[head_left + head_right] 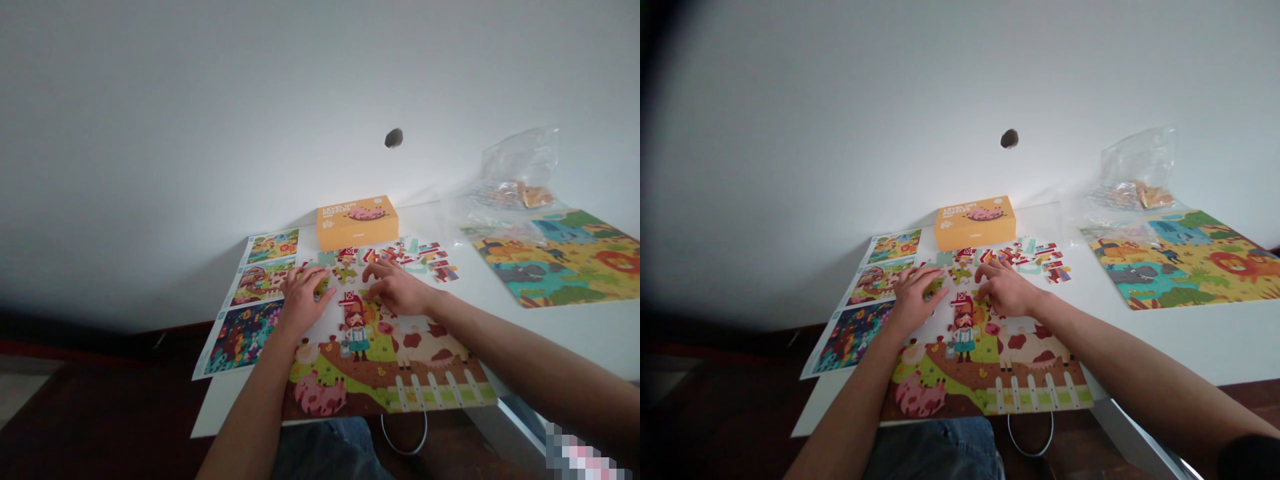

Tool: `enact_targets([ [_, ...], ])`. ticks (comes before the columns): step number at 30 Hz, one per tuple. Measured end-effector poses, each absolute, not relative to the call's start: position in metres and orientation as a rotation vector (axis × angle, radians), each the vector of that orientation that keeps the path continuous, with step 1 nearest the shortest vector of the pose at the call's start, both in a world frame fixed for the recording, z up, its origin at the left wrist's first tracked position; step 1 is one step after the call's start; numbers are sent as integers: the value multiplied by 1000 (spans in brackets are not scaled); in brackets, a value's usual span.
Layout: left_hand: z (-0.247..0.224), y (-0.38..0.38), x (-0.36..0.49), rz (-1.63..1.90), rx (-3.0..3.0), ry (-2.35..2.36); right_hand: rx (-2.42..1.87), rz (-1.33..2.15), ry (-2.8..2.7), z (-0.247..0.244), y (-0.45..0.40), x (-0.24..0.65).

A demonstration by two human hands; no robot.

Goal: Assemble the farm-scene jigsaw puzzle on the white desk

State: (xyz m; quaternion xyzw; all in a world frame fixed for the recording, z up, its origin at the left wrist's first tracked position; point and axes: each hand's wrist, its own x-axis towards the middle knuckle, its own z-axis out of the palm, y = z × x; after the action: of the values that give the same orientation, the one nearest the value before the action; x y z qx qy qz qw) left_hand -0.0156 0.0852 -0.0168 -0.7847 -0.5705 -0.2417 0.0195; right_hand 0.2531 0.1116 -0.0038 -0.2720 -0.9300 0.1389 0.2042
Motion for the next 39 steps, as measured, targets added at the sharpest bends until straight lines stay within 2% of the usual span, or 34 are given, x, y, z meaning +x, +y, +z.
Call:
enact_targets([
  [9,-21,89,-23,-622,-2316,-1923,-1006,204,-2281,-8,125,260],
  [12,-18,93,-35,-705,-2239,-1940,-1069,252,-2221,0,126,268],
  [17,-14,92,-43,-747,-2249,-1877,-1102,426,-2464,22,125,294],
  [23,-19,85,-19,-594,-2579,-1650,-1662,263,-2192,26,148,339],
  [27,-20,88,-19,-606,-2632,-1637,-1896,369,-2277,12,163,353],
  [34,-21,93,-25,-681,-2582,-1665,-1951,420,-2225,4,165,336],
  [39,-24,96,-20,-723,-2491,-1705,-1879,294,-2221,11,159,325],
])
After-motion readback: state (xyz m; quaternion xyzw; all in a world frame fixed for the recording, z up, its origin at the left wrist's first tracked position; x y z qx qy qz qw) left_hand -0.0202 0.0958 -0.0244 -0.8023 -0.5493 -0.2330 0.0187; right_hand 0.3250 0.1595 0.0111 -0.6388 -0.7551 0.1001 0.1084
